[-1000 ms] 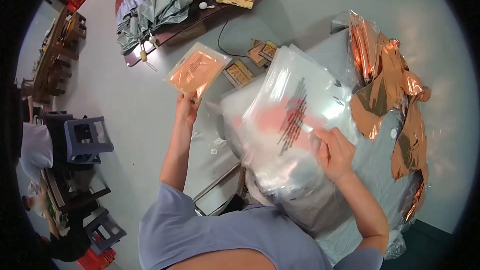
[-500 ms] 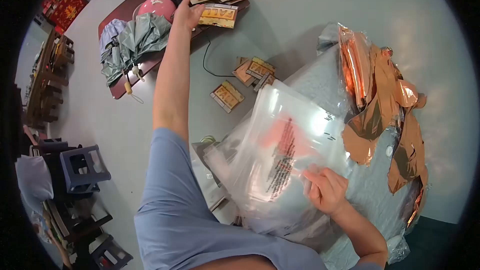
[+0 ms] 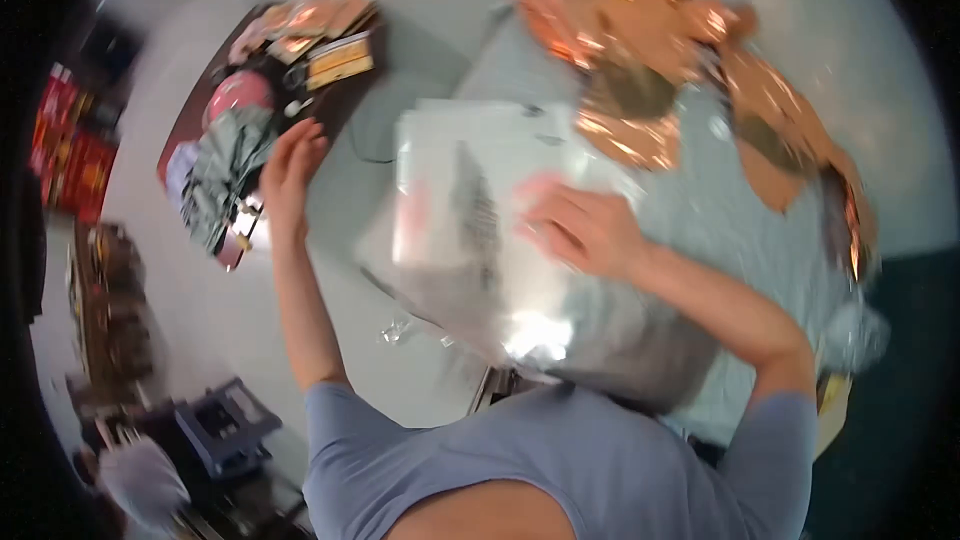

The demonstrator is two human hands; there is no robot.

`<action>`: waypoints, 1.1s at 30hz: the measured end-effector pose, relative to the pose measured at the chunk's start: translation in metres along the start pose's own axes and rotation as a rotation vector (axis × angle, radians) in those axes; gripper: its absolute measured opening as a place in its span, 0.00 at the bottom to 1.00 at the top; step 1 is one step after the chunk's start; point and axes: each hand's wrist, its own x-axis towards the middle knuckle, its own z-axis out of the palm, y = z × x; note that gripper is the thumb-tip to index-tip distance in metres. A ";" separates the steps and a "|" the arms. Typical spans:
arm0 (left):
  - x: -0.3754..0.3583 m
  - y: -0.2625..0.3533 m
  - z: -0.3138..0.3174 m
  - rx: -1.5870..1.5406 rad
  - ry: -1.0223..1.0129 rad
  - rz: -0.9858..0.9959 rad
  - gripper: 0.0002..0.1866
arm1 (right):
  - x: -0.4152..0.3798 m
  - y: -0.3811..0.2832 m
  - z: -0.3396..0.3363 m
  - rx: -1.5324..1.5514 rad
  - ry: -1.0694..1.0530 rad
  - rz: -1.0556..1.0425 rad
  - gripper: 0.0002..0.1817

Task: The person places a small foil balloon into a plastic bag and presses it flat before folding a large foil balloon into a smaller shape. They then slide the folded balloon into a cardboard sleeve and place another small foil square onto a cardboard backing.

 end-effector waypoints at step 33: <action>-0.295 0.037 0.103 0.832 -1.169 -0.363 0.15 | -0.249 0.080 -0.253 -0.295 0.244 0.695 0.10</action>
